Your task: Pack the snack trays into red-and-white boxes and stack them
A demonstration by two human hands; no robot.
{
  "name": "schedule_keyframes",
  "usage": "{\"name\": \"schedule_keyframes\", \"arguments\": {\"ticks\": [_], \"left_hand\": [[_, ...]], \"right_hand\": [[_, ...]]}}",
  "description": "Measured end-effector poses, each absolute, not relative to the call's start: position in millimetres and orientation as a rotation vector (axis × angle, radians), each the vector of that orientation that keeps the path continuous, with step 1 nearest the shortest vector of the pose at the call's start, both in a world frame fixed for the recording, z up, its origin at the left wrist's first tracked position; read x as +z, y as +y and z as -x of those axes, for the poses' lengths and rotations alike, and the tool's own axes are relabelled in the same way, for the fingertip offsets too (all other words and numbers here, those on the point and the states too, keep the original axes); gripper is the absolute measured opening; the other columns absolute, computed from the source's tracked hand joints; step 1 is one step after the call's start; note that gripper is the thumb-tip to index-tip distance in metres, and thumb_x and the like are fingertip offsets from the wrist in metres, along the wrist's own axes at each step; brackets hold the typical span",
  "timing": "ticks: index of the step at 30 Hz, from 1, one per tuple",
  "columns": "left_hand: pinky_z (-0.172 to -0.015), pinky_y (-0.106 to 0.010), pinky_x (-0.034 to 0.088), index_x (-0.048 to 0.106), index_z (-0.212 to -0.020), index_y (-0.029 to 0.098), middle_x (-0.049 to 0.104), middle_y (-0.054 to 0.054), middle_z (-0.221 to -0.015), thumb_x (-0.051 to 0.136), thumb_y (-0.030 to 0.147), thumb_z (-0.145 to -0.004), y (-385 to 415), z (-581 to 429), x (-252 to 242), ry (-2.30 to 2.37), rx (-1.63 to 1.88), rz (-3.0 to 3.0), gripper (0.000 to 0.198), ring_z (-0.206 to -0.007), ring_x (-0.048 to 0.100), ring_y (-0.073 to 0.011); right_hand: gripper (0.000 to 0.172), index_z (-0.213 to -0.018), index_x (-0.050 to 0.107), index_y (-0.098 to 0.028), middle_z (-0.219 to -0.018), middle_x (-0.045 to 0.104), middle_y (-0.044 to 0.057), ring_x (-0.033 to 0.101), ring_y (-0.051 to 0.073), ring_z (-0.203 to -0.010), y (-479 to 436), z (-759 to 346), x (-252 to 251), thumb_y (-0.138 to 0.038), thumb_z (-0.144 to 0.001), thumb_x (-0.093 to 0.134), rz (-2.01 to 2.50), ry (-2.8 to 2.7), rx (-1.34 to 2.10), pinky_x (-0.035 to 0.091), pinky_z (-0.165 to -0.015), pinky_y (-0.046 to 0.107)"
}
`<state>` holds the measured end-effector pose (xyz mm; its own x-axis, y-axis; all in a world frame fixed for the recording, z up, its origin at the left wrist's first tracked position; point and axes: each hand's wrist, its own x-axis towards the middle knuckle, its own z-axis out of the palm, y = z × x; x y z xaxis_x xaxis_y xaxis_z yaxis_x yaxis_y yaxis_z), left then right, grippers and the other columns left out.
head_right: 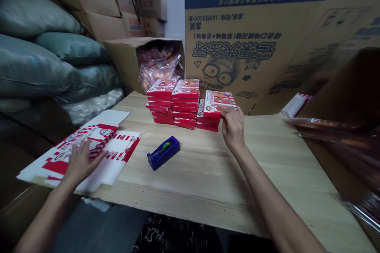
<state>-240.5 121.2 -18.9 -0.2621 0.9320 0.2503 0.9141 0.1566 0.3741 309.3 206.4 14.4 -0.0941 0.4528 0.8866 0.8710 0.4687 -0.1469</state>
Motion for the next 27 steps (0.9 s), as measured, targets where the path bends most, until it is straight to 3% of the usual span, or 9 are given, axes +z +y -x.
{"name": "schedule_keyframes", "arguments": {"ticks": [2, 6, 9, 13, 17, 20, 21, 24, 27], "left_hand": [[-0.121, -0.07, 0.018, 0.031, -0.153, -0.003, 0.024, -0.034, -0.166, 0.058, 0.062, -0.086, 129, 265, -41, 2.474, 0.44, -1.857, 0.097, -0.155, 0.014, -0.0538], [-0.113, -0.059, 0.04, 0.047, -0.145, 0.009, 0.05, -0.023, -0.155, 0.041, 0.054, -0.097, 129, 279, -53, 2.532, 0.311, -1.938, 0.066, -0.142, 0.047, -0.0442], [-0.094, -0.057, 0.054, 0.06, -0.128, 0.029, 0.073, -0.006, -0.119, 0.041, 0.057, -0.098, 124, 275, -41, 2.61, 0.343, -1.835, 0.046, -0.112, 0.068, -0.0382], [-0.078, -0.053, 0.058, 0.07, -0.109, 0.033, 0.071, 0.0, -0.08, 0.048, 0.055, -0.096, 118, 264, -19, 2.715, 0.415, -1.788, 0.034, -0.084, 0.07, -0.033], [-0.09, -0.049, 0.057, 0.07, -0.115, 0.029, 0.075, 0.002, -0.094, 0.048, 0.049, -0.098, 95, 243, 16, 2.863, 1.082, -1.717, 0.034, -0.098, 0.071, -0.0297], [-0.093, -0.038, 0.055, 0.067, -0.126, 0.027, 0.075, 0.005, -0.113, 0.053, 0.049, -0.099, 64, 206, 41, 2.48, 1.684, -1.468, 0.038, -0.102, 0.071, -0.0236], [-0.086, -0.034, 0.057, 0.07, -0.12, 0.025, 0.077, 0.004, -0.106, 0.058, 0.051, -0.096, 51, 187, 43, 2.272, 1.793, -1.341, 0.037, -0.093, 0.072, -0.0218], [-0.073, -0.03, 0.059, 0.073, -0.108, 0.019, 0.079, -0.001, -0.09, 0.07, 0.052, -0.09, 13, 120, 27, 1.674, 1.531, -1.054, 0.038, -0.079, 0.073, -0.0205], [-0.082, -0.037, 0.06, 0.071, -0.114, 0.016, 0.08, -0.009, -0.103, 0.063, 0.051, -0.096, -20, 62, -6, 1.362, 1.167, -1.066, 0.04, -0.092, 0.076, -0.0261]], "right_hand": [[0.025, -0.103, 0.066, -0.023, -0.108, 0.075, 0.009, 0.067, 0.026, -0.108, 235, -310, 3, -0.013, -0.098, 0.043, 1.179, -1.754, -0.47, 0.033, -0.12, 0.061], [0.029, -0.102, 0.069, -0.018, -0.104, 0.076, 0.009, 0.067, 0.022, -0.104, 275, -305, -21, -0.012, -0.099, 0.041, 1.224, -1.844, -0.376, 0.029, -0.122, 0.055], [0.031, -0.104, 0.072, -0.018, -0.111, 0.076, 0.008, 0.068, 0.018, -0.109, 287, -302, -31, -0.017, -0.101, 0.041, 1.241, -1.917, -0.279, 0.031, -0.121, 0.048], [0.027, -0.119, 0.07, -0.015, -0.13, 0.071, 0.017, 0.064, 0.027, -0.124, 270, -298, -27, -0.024, -0.1, 0.053, 1.264, -1.85, -0.216, 0.024, -0.12, 0.066], [0.022, -0.113, 0.073, -0.018, -0.124, 0.074, 0.016, 0.064, 0.031, -0.127, 200, -280, -17, -0.029, -0.097, 0.062, 1.185, -1.679, -0.072, 0.023, -0.121, 0.068], [0.019, -0.107, 0.077, -0.023, -0.119, 0.077, 0.01, 0.07, 0.028, -0.117, 122, -253, -12, -0.034, -0.094, 0.069, 1.144, -1.504, 0.343, 0.041, -0.116, 0.057], [0.021, -0.11, 0.077, -0.024, -0.121, 0.077, 0.01, 0.07, 0.028, -0.118, 96, -241, -12, -0.036, -0.094, 0.069, 1.18, -1.453, 0.55, 0.046, -0.113, 0.053], [0.045, -0.133, 0.067, -0.031, -0.13, 0.075, 0.009, 0.068, 0.027, -0.124, 26, -201, -15, -0.045, -0.092, 0.073, 1.119, -1.254, 1.188, 0.052, -0.109, 0.048], [0.057, -0.136, 0.064, -0.029, -0.129, 0.076, 0.011, 0.072, 0.031, -0.118, -21, -169, -27, -0.051, -0.085, 0.08, 1.013, -0.862, 1.655, 0.057, -0.102, 0.052]]}}
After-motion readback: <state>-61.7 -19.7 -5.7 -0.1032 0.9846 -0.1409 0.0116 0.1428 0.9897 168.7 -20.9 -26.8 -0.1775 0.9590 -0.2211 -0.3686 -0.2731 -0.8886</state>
